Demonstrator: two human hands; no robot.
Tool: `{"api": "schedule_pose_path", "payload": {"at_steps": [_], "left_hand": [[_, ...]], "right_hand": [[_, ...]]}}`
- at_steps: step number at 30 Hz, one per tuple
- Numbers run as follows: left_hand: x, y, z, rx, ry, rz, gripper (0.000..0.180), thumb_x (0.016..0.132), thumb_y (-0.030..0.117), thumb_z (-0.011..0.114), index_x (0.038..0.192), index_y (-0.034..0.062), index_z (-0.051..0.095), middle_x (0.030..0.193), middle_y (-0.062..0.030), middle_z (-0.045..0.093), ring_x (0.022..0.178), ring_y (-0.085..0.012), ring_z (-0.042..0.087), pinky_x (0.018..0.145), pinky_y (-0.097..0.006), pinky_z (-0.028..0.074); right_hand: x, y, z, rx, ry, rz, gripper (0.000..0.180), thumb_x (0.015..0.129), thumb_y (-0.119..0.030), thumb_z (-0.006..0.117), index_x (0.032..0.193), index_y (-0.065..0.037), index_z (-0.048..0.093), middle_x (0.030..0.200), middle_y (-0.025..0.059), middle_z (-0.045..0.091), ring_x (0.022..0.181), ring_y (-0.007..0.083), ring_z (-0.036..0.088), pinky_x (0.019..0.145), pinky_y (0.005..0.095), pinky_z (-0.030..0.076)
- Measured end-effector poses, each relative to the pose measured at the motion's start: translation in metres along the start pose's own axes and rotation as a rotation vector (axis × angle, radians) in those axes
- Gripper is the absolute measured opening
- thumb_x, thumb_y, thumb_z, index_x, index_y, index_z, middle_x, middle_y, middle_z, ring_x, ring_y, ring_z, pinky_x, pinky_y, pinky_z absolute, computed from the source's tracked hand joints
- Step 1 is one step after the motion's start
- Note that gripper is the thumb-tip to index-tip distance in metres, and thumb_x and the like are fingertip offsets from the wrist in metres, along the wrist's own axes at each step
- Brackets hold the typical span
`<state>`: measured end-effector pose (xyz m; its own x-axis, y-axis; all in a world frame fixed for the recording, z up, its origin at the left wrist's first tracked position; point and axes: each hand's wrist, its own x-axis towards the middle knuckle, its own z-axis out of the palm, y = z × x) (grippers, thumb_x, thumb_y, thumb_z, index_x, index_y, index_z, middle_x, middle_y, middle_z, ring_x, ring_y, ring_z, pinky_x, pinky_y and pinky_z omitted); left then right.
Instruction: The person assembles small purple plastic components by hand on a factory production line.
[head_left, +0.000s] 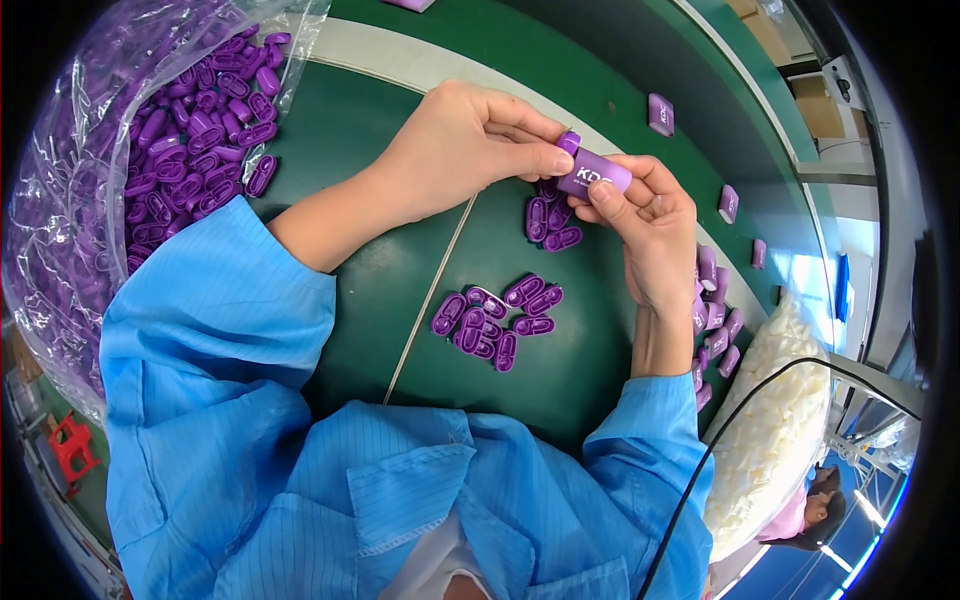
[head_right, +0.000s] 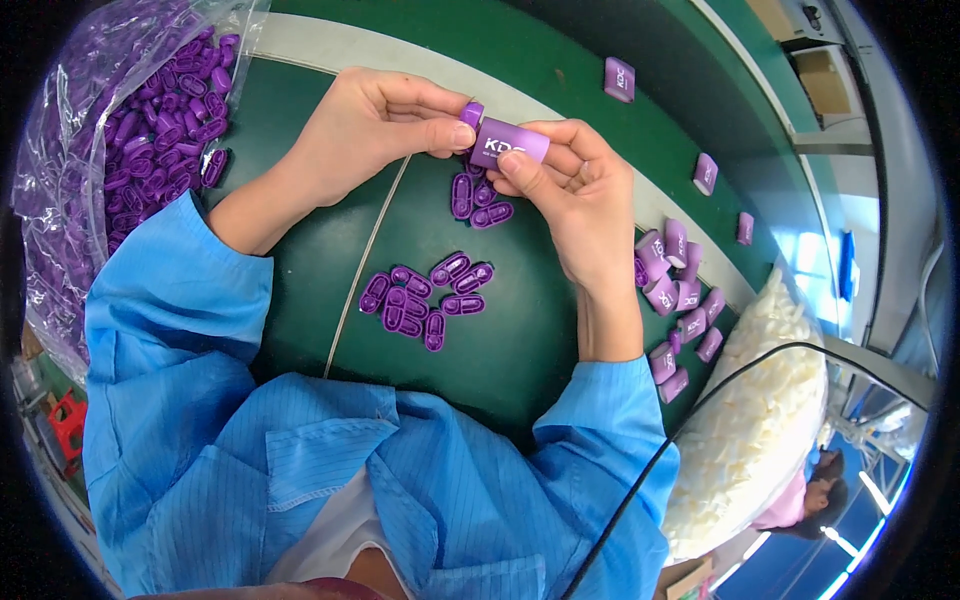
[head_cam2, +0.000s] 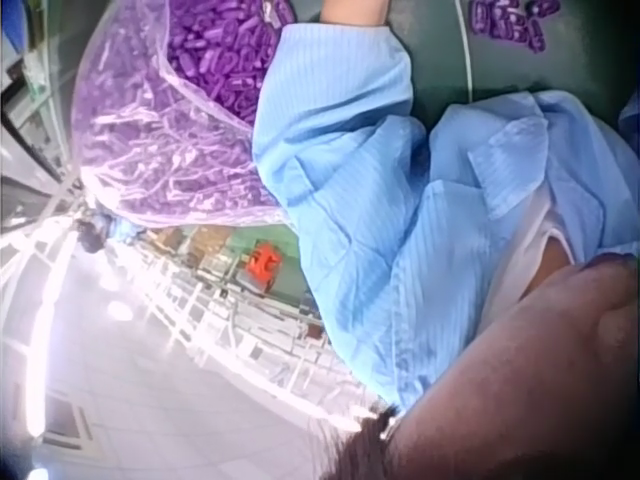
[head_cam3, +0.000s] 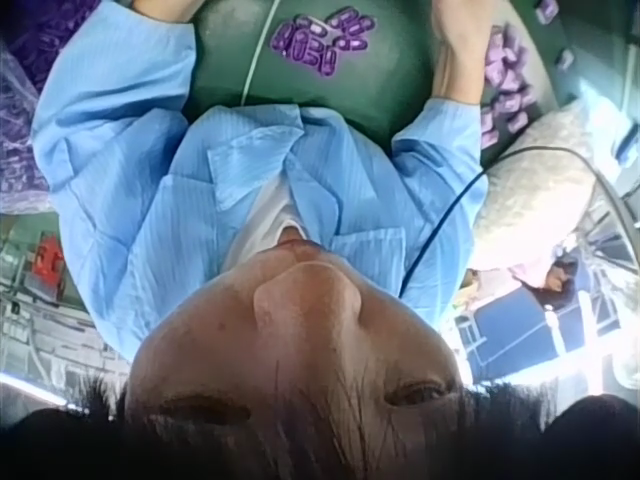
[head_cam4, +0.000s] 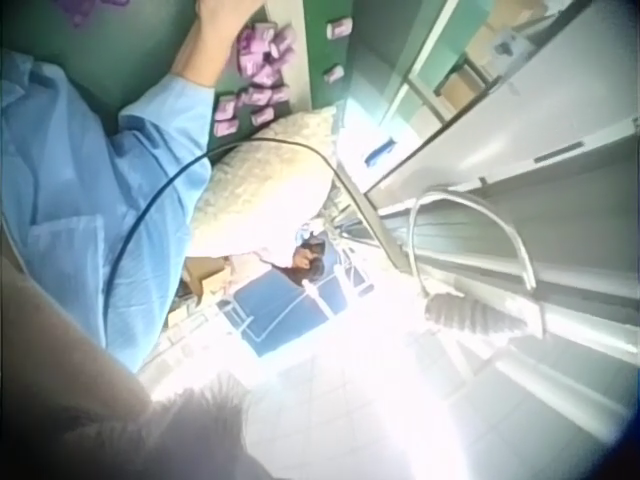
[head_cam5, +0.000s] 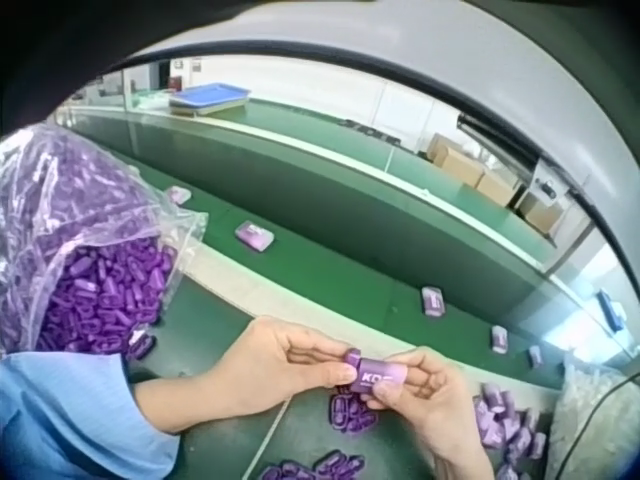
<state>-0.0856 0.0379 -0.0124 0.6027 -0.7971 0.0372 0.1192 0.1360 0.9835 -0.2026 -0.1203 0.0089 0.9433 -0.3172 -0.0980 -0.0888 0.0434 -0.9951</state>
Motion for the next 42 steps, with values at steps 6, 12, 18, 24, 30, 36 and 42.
{"api": "schedule_pose_path", "payload": {"at_steps": [6,12,18,24,30,36,42], "left_hand": [[-0.002,0.005,-0.013,0.065,-0.02,0.033,0.024,0.077,0.001,0.065,0.1,-0.0053,0.062,0.088,-0.0126,0.066,0.08,-0.0147,0.064,0.073,-0.024,0.052],[-0.007,0.0,-0.007,0.071,0.048,0.062,0.025,0.077,0.002,0.066,0.101,-0.0048,0.062,0.088,-0.0122,0.066,0.078,-0.0148,0.064,0.072,-0.024,0.053],[-0.021,0.01,0.0,0.76,0.15,0.405,0.026,0.076,0.006,0.068,0.101,-0.002,0.063,0.081,-0.0128,0.067,0.073,-0.0123,0.064,0.065,-0.024,0.052],[-0.007,-0.001,-0.003,0.634,0.157,0.352,0.027,0.078,0.009,0.067,0.102,-0.0029,0.062,0.076,-0.012,0.067,0.065,-0.0108,0.062,0.058,-0.025,0.05],[0.078,0.012,-0.056,0.758,0.244,0.03,0.03,0.076,0.024,0.062,0.092,-0.0014,0.065,0.086,-0.0177,0.064,0.082,-0.0281,0.061,0.075,-0.034,0.048],[0.085,0.009,-0.069,1.128,0.48,0.357,0.028,0.077,0.022,0.059,0.089,-0.0023,0.065,0.083,-0.0193,0.064,0.082,-0.0334,0.061,0.074,-0.037,0.049],[0.012,-0.005,-0.012,1.307,0.204,0.561,0.027,0.072,0.03,0.066,0.075,0.0032,0.064,0.08,-0.0105,0.059,0.08,-0.0281,0.057,0.069,-0.036,0.049]], "right_hand": [[0.005,-0.004,0.016,0.075,0.015,-0.005,0.022,0.08,0.002,0.062,0.099,0.005,0.052,0.091,0.0148,0.063,0.079,0.017,0.063,0.071,0.0253,0.054],[-0.004,-0.007,0.026,-0.008,0.075,-0.041,0.022,0.08,0.003,0.062,0.099,0.005,0.052,0.091,0.0147,0.063,0.079,0.0164,0.063,0.071,0.0252,0.054],[-0.009,0.001,0.036,-0.07,0.128,-0.121,0.022,0.08,0.002,0.063,0.098,0.006,0.052,0.088,0.0121,0.063,0.078,0.0127,0.061,0.07,0.0222,0.051],[0.006,0.001,0.035,-0.086,0.15,-0.147,0.023,0.082,-0.004,0.062,0.1,0.007,0.054,0.086,0.0115,0.063,0.074,0.0124,0.061,0.069,0.0231,0.052],[0.102,-0.006,-0.023,-0.891,0.332,-0.289,0.045,0.082,-0.036,0.059,0.11,0.0,0.057,0.103,0.0161,0.06,0.091,0.0247,0.061,0.077,0.0331,0.049],[0.137,0.006,-0.052,-1.276,0.246,-0.223,0.045,0.081,-0.038,0.057,0.11,-0.003,0.058,0.113,0.0218,0.054,0.102,0.0347,0.055,0.089,0.0388,0.043],[0.111,0.0,-0.037,-1.179,0.253,-0.3,0.038,0.077,-0.027,0.065,0.102,0.0,0.056,0.098,0.0194,0.06,0.084,0.034,0.06,0.079,0.0375,0.047]]}}
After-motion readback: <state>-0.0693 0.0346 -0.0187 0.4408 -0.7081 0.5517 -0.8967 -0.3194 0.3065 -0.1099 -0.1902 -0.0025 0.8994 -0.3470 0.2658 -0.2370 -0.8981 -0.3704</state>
